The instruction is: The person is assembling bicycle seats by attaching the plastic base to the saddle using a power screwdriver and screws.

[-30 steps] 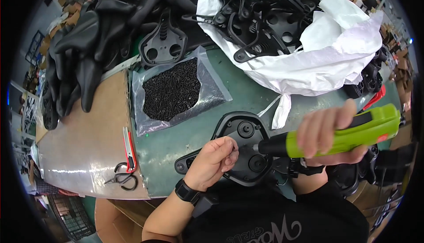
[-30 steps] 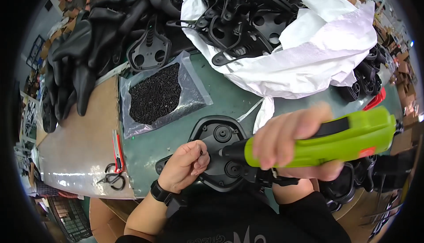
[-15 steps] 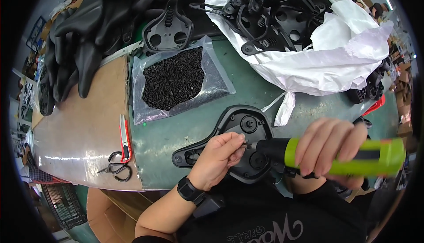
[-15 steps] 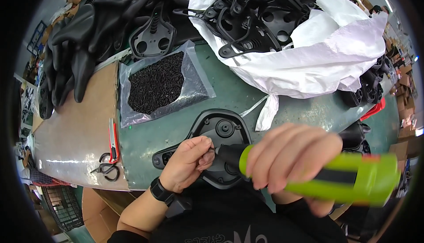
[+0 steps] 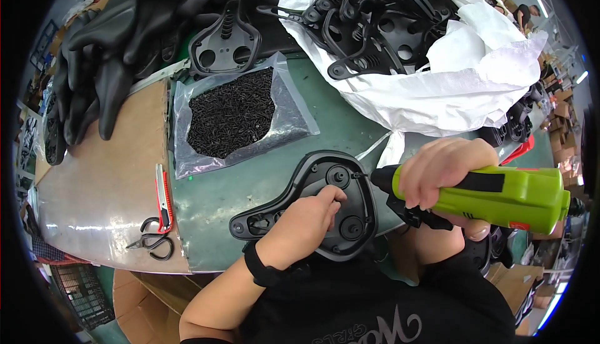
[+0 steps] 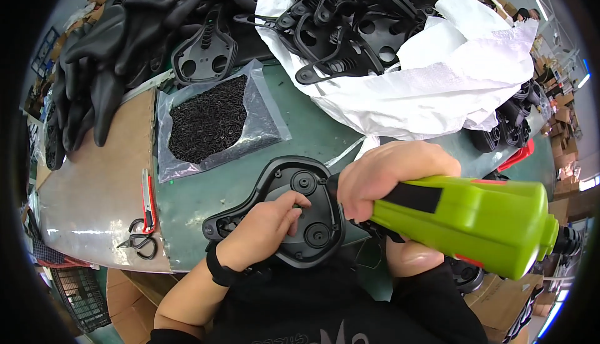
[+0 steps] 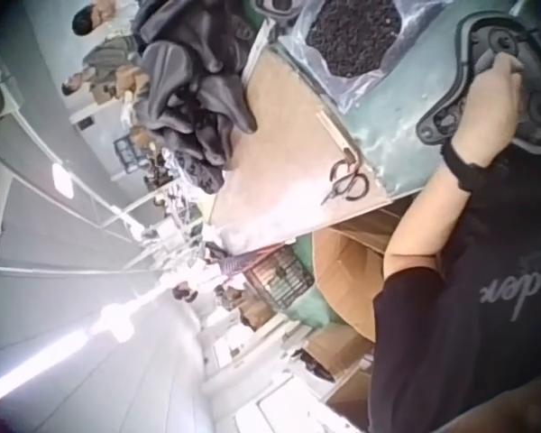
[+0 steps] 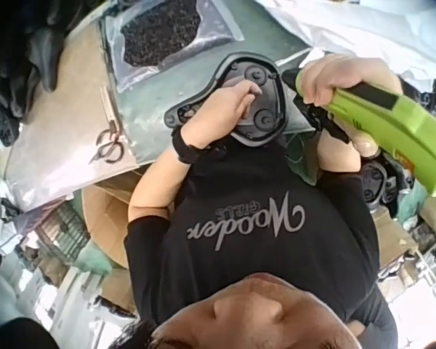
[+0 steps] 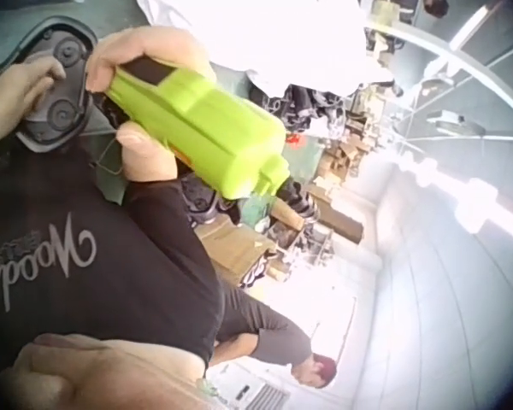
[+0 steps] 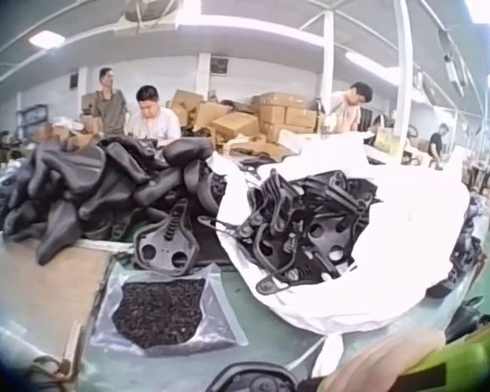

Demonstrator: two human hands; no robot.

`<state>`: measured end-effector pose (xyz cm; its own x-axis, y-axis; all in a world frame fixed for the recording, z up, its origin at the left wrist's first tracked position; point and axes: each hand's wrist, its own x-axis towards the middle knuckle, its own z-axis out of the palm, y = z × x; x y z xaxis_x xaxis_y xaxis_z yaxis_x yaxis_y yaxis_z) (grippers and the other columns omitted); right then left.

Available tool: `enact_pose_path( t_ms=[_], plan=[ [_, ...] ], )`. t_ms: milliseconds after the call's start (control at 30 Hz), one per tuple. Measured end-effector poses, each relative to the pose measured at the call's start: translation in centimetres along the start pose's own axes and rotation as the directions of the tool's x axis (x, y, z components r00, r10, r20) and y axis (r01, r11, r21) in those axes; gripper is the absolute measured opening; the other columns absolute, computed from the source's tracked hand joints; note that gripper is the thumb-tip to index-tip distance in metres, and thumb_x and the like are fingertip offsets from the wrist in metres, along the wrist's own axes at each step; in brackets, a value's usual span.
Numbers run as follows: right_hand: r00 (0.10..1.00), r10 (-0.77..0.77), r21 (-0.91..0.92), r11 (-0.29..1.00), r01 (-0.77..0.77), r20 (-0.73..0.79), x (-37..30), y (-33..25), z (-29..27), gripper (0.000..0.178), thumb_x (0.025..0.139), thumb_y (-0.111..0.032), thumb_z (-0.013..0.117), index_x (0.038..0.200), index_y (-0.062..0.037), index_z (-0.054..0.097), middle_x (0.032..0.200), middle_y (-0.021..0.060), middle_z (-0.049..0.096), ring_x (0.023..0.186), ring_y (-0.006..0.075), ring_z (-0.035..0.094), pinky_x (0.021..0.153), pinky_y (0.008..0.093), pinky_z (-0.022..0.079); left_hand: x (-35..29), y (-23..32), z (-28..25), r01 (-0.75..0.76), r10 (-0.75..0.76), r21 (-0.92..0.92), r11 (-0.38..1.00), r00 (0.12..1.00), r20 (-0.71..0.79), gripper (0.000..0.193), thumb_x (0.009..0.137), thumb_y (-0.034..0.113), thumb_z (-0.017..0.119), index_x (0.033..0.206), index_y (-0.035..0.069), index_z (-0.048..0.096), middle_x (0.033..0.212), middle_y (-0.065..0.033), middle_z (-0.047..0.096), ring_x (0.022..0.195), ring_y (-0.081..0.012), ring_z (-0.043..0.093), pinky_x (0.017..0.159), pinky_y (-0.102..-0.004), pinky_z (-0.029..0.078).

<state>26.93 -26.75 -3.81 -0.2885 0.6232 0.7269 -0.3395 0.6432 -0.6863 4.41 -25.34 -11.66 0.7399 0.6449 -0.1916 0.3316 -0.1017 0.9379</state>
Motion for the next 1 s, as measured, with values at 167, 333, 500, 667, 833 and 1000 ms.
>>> enact_pose_path(
  t_ms=[167,333,500,667,833,1000],
  plan=[
    [0.988,0.107,0.001,0.994,-0.108,0.114,0.0,-0.1,-0.9,0.059,0.074,-0.033,0.080,0.111,0.0022,0.050,0.078,0.0123,0.062,0.067,0.0263,0.063,0.058,0.0381,0.052,0.1,0.1,0.0,-0.123,0.101,0.340,0.932,0.991,0.082,0.036,0.092,0.009,0.050,0.129,0.008,0.050,0.070,-0.0134,0.059,0.066,-0.0312,0.059,0.061,-0.0396,0.046],
    [0.989,0.146,0.033,0.989,-0.146,0.022,-0.2,0.5,-0.5,0.061,0.073,-0.033,0.081,0.109,0.0049,0.051,0.078,0.0139,0.062,0.067,0.0267,0.063,0.058,0.0384,0.052,0.0,1.6,0.1,-0.132,0.076,0.585,0.801,0.990,0.119,0.057,0.082,0.002,0.049,0.139,0.009,0.043,0.073,-0.0139,0.062,0.069,-0.0332,0.062,0.063,-0.0422,0.049],
    [0.901,0.322,0.002,0.942,-0.336,-0.290,-0.3,0.5,1.8,0.060,0.059,-0.045,0.083,0.087,0.0032,0.060,0.068,0.0120,0.061,0.064,0.0204,0.061,0.063,0.0304,0.049,0.2,1.7,0.0,-0.118,0.034,0.617,0.778,0.989,0.147,0.063,0.078,0.001,0.050,0.140,0.008,0.041,0.072,-0.0126,0.062,0.067,-0.0324,0.062,0.061,-0.0415,0.050],
    [0.923,0.310,-0.085,0.938,-0.336,-0.229,0.1,1.3,0.9,0.060,0.061,-0.048,0.081,0.086,0.0022,0.061,0.069,0.0111,0.062,0.063,0.0183,0.062,0.062,0.0280,0.049,0.2,1.5,0.2,-0.129,0.053,0.615,0.778,0.989,0.140,0.069,0.077,0.001,0.051,0.143,0.008,0.036,0.071,-0.0111,0.062,0.066,-0.0305,0.063,0.059,-0.0406,0.050],
    [0.974,0.185,0.028,0.981,-0.190,0.135,0.4,3.1,-1.6,0.061,0.067,-0.036,0.085,0.097,0.0072,0.055,0.071,0.0133,0.062,0.059,0.0270,0.062,0.053,0.0379,0.052,0.3,1.3,0.0,-0.171,0.105,0.601,0.781,0.984,0.143,0.068,0.076,0.003,0.051,0.143,0.007,0.036,0.069,-0.0096,0.062,0.063,-0.0277,0.063,0.057,-0.0376,0.050],
    [0.967,0.236,0.171,0.953,-0.251,0.099,0.3,4.3,-1.7,0.060,0.065,-0.032,0.087,0.096,0.0078,0.055,0.073,0.0141,0.062,0.061,0.0278,0.063,0.054,0.0378,0.053,0.4,0.8,0.1,-0.200,0.162,0.607,0.769,0.980,0.117,0.064,0.078,0.004,0.050,0.141,0.006,0.040,0.068,-0.0084,0.061,0.062,-0.0271,0.063,0.056,-0.0369,0.050]
  ],
)
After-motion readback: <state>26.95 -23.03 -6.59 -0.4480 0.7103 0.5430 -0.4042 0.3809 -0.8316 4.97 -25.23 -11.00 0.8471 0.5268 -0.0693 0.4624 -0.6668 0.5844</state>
